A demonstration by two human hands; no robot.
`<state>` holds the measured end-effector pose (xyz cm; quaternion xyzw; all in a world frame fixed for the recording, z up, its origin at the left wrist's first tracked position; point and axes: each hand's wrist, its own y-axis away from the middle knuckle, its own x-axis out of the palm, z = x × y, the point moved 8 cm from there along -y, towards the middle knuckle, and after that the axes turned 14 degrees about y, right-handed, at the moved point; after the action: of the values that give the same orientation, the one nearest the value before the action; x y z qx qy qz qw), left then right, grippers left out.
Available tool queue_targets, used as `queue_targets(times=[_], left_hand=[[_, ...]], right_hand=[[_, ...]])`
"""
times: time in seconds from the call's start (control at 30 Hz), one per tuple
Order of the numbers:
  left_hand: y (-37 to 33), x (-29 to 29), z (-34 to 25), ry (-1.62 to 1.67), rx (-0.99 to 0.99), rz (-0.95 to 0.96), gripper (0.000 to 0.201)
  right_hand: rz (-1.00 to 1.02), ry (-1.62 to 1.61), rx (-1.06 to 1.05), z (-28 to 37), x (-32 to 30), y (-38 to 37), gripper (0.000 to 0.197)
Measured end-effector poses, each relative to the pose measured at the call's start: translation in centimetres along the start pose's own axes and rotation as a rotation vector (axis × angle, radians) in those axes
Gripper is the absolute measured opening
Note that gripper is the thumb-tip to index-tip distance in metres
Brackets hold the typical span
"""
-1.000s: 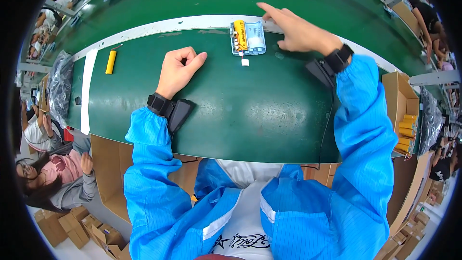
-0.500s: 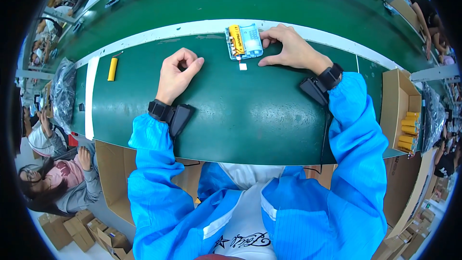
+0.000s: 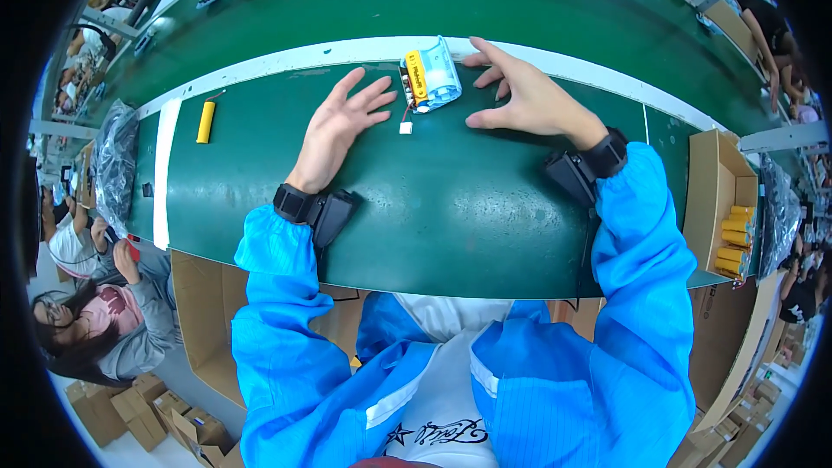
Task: The person assembles a handheld fan by fitting a motor and fan blade into a blue housing, then connecting a circuit board and battery. They turn the unit over, press a yellow battery into the compartment, and place the assembly onto a conveyor belt.
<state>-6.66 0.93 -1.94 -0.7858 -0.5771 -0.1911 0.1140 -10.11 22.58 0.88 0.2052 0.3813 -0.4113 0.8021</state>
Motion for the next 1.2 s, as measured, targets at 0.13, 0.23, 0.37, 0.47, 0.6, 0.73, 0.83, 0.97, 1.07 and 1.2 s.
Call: queue_targets(times=[0.13, 0.23, 0.37, 0.47, 0.6, 0.73, 0.83, 0.97, 1.07, 1.2], left_hand=[[-0.3, 1.6, 0.4, 0.397, -0.075, -0.011, 0.084], [-0.5, 2.0, 0.6, 0.522, -0.095, -0.012, 0.089], [-0.7, 2.0, 0.9, 0.55, -0.1, -0.009, 0.094], [-0.8, 2.3, 1.0, 0.521, -0.104, 0.015, 0.099], [-0.8, 2.6, 1.0, 0.488, -0.078, 0.012, 0.097], [-0.9, 2.7, 0.9, 0.492, -0.07, -0.028, 0.083], [-0.9, 2.9, 1.2, 0.438, -0.069, 0.003, 0.081], [-1.0, 3.0, 1.3, 0.434, -0.075, -0.003, 0.081], [-1.0, 2.9, 1.2, 0.411, -0.076, 0.0, 0.081], [-0.9, 3.1, 1.4, 0.379, -0.086, 0.03, 0.086]], right_hand=[[-0.024, -0.003, -0.033, 0.4, 1.0, 1.3, 0.094], [-0.022, 0.082, -0.074, 1.3, 2.1, 1.9, 0.093], [-0.076, 0.236, -0.127, 2.5, 2.6, 2.0, 0.094], [-0.032, 0.334, -0.099, 2.6, 3.0, 2.2, 0.096], [-0.071, 0.328, -0.123, 2.7, 2.5, 2.7, 0.096], [-0.069, 0.246, -0.058, 1.7, 2.8, 2.9, 0.094], [-0.063, 0.285, -0.013, 1.1, 2.8, 3.0, 0.093], [-0.09, 0.376, 0.035, -0.6, 2.3, 4.1, 0.09], [-0.115, 0.401, 0.03, -0.5, 2.3, 4.1, 0.089], [-0.132, 0.38, 0.001, 0.6, 2.7, 3.9, 0.089]])
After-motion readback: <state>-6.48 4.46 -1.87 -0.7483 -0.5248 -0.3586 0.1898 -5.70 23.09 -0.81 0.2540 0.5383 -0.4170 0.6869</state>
